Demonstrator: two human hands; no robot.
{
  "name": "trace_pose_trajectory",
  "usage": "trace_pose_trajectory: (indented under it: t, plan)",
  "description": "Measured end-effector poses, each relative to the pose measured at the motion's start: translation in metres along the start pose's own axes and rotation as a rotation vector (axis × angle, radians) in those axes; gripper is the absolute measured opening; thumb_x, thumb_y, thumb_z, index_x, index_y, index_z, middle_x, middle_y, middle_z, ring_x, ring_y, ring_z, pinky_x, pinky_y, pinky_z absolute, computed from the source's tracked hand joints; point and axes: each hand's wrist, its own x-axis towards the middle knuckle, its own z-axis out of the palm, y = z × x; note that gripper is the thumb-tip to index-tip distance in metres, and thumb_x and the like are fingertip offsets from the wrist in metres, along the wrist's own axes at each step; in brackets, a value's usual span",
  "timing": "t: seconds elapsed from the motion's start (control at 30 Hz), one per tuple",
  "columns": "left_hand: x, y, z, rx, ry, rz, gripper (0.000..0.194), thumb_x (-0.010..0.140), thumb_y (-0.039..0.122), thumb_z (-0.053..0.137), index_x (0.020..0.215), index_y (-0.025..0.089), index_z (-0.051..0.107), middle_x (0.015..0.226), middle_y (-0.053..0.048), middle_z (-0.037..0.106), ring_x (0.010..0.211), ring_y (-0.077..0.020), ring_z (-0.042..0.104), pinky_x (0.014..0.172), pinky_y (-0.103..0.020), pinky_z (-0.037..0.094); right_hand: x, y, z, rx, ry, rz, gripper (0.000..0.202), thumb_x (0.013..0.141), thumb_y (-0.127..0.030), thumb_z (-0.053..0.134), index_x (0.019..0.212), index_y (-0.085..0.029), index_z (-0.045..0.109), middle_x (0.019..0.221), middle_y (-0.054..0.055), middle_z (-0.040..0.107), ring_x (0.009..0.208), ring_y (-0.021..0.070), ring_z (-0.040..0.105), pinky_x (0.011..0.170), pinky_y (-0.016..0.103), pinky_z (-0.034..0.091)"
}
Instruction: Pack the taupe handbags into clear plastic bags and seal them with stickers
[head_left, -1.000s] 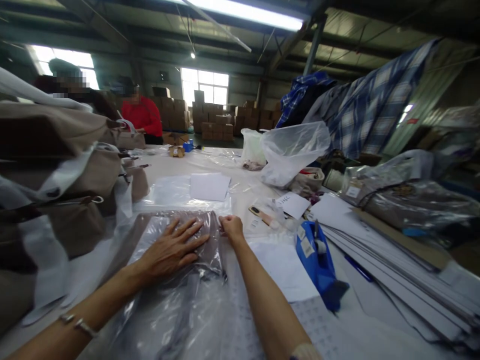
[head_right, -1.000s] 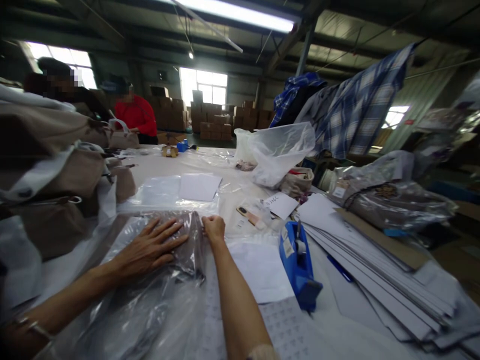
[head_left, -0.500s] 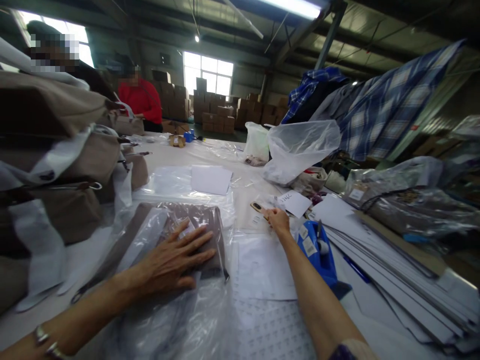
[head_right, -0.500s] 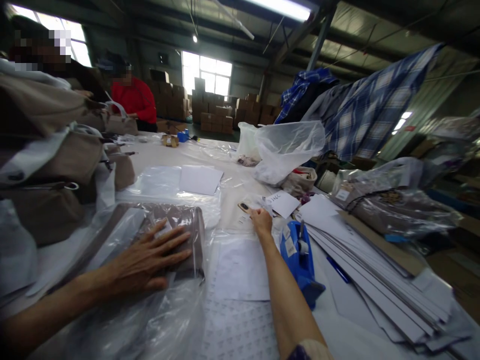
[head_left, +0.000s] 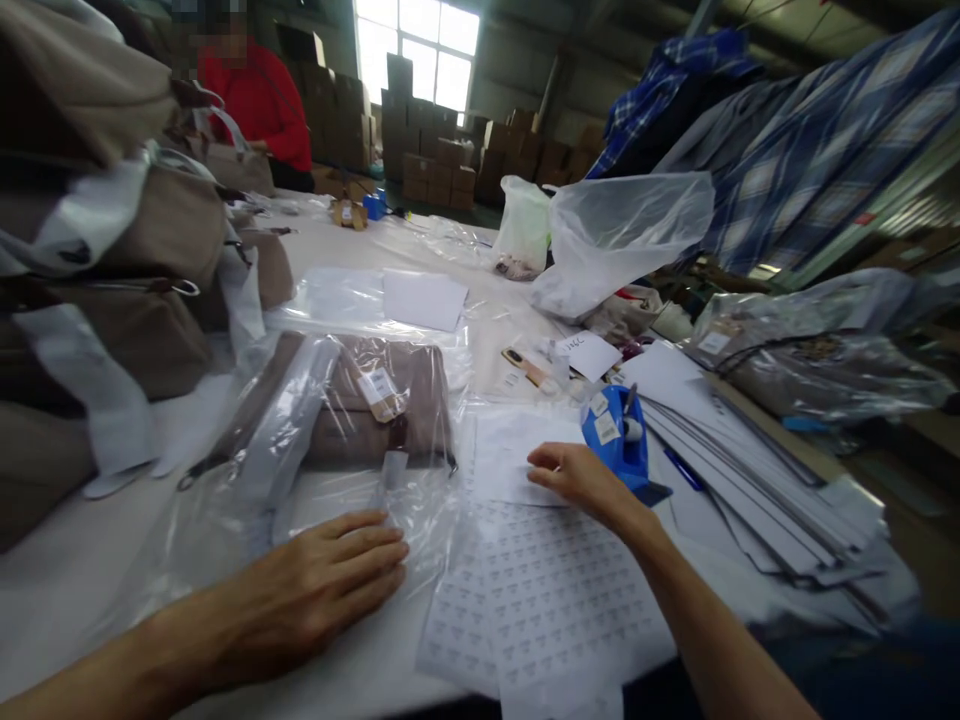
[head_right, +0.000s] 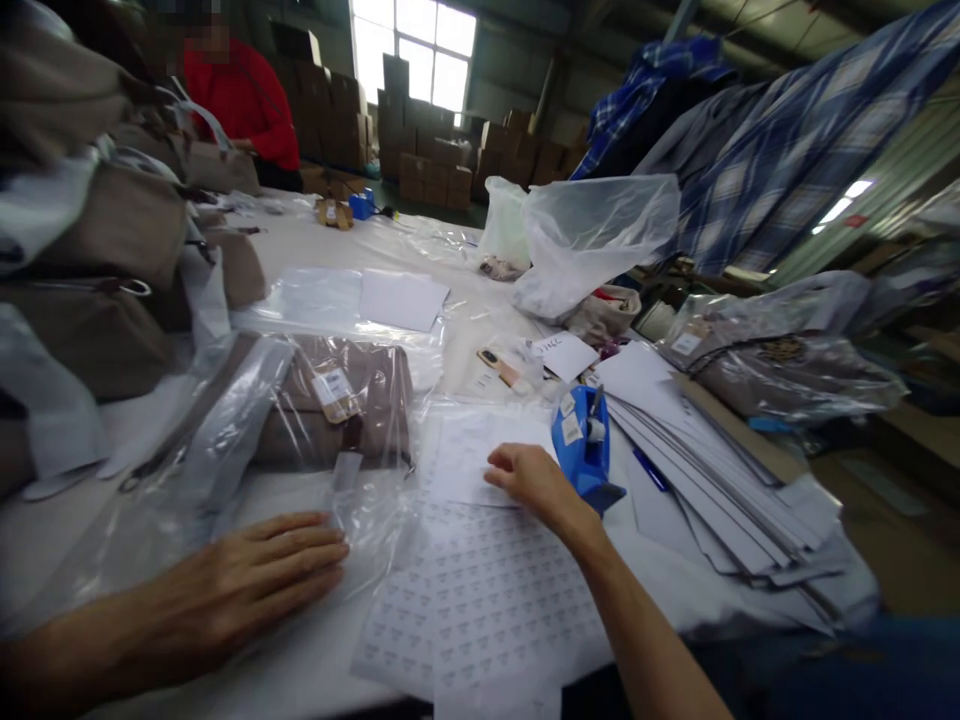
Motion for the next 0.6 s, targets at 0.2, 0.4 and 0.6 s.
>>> trace_pose_trajectory:
  t: [0.2, 0.4, 0.6]
  plan:
    - [0.011, 0.083, 0.036, -0.384, -0.046, -0.198, 0.035, 0.098, 0.018, 0.042, 0.126, 0.031, 0.057, 0.108, -0.004, 0.069, 0.094, -0.0183, 0.064, 0.094, -0.032, 0.051, -0.067, 0.009, 0.006, -0.222, 0.206, 0.133, 0.016, 0.082, -0.036, 0.060, 0.085, -0.024, 0.070, 0.091, 0.006, 0.073, 0.086, 0.0255, 0.067, 0.078, 0.035, 0.047]
    - [0.049, 0.098, 0.088, -1.041, 0.071, -0.829, 0.049, 0.086, 0.027, 0.055, 0.135, 0.020, 0.048, 0.124, -0.010, 0.061, 0.109, -0.0225, 0.060, 0.095, -0.035, 0.049, -0.116, 0.046, -0.001, -0.155, 0.411, 0.426, 0.031, 0.080, -0.046, 0.060, 0.094, -0.019, 0.066, 0.096, 0.012, 0.071, 0.090, 0.0295, 0.066, 0.079, 0.038, 0.046]
    - [0.073, 0.084, 0.092, -1.190, 0.185, -0.875, 0.054, 0.082, 0.037, 0.057, 0.129, 0.012, 0.049, 0.099, -0.009, 0.064, 0.091, -0.0226, 0.061, 0.085, -0.038, 0.049, -0.120, 0.067, 0.010, 0.405, 0.297, 0.469, 0.045, 0.069, -0.060, 0.068, 0.087, -0.018, 0.068, 0.081, 0.007, 0.073, 0.081, 0.0292, 0.069, 0.071, 0.036, 0.052]
